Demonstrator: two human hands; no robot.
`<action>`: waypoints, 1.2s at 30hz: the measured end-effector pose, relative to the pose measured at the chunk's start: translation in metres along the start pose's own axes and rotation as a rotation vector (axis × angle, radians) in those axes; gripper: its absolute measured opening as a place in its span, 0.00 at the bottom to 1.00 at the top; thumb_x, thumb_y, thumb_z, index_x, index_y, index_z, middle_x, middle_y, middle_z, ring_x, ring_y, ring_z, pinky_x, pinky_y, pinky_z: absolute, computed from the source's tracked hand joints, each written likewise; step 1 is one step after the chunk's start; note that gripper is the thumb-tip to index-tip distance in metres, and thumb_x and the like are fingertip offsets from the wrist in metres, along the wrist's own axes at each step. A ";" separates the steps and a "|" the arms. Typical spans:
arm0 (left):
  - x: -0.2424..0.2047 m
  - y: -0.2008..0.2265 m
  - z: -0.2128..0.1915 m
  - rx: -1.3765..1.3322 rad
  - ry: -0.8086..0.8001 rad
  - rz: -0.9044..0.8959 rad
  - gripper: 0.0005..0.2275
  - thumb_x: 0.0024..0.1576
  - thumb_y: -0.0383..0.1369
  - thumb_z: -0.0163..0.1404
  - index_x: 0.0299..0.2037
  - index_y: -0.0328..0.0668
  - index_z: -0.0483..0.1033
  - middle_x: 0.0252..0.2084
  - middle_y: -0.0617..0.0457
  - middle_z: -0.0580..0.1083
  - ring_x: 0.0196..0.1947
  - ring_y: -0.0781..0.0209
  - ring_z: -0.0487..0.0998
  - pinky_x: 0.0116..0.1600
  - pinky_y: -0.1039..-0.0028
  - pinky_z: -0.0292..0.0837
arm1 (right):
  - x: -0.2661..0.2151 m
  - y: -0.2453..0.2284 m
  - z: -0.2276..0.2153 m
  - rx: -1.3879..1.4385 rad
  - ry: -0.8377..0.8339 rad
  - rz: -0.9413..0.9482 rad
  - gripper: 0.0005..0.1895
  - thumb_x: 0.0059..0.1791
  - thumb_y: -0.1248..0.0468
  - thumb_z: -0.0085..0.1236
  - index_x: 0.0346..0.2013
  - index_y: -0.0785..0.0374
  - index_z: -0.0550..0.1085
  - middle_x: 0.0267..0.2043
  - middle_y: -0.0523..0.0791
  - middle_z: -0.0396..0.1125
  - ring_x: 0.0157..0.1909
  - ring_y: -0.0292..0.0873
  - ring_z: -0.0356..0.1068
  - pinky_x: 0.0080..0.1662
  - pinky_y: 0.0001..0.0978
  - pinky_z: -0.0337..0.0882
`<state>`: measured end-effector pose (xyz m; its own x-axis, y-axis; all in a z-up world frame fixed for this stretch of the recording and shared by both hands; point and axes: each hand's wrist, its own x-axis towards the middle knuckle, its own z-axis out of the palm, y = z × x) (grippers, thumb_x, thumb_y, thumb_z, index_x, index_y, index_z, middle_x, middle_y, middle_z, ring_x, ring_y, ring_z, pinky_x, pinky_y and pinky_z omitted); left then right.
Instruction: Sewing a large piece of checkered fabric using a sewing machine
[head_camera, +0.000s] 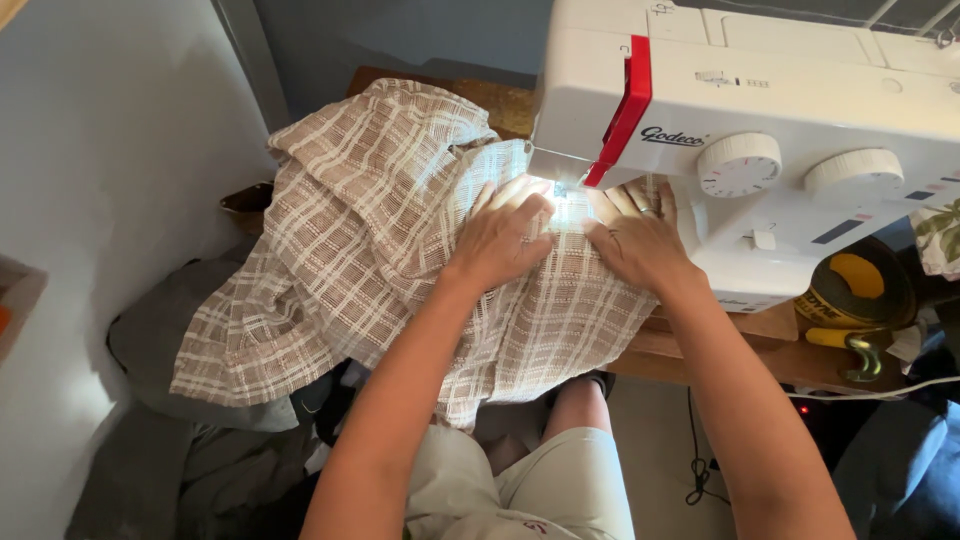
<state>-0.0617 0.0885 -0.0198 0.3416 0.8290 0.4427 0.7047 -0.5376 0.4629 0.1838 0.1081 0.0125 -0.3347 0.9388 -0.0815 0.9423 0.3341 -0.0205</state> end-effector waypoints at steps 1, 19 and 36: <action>0.002 0.002 -0.004 0.000 -0.001 -0.001 0.21 0.59 0.59 0.39 0.50 0.58 0.69 0.44 0.39 0.78 0.61 0.44 0.73 0.71 0.40 0.54 | 0.003 0.002 0.002 0.000 -0.001 0.000 0.37 0.57 0.34 0.14 0.77 0.42 0.50 0.81 0.40 0.42 0.82 0.48 0.36 0.75 0.62 0.31; 0.022 -0.008 0.003 0.156 -0.307 -0.112 0.35 0.62 0.58 0.23 0.66 0.37 0.66 0.70 0.37 0.64 0.76 0.51 0.55 0.77 0.45 0.36 | 0.039 0.032 0.033 0.028 0.050 0.009 0.33 0.57 0.41 0.22 0.73 0.47 0.60 0.77 0.44 0.52 0.79 0.52 0.44 0.75 0.60 0.31; 0.035 -0.036 0.037 0.226 -0.042 -0.001 0.31 0.62 0.56 0.31 0.58 0.35 0.71 0.63 0.38 0.70 0.71 0.50 0.64 0.74 0.39 0.47 | 0.020 -0.030 -0.065 0.168 -0.014 0.101 0.35 0.56 0.39 0.28 0.66 0.54 0.70 0.74 0.48 0.60 0.77 0.54 0.50 0.74 0.57 0.33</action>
<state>-0.0522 0.1423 -0.0495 0.3634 0.8378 0.4076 0.8246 -0.4928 0.2778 0.1486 0.1219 0.0759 -0.2392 0.9653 -0.1049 0.9596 0.2186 -0.1771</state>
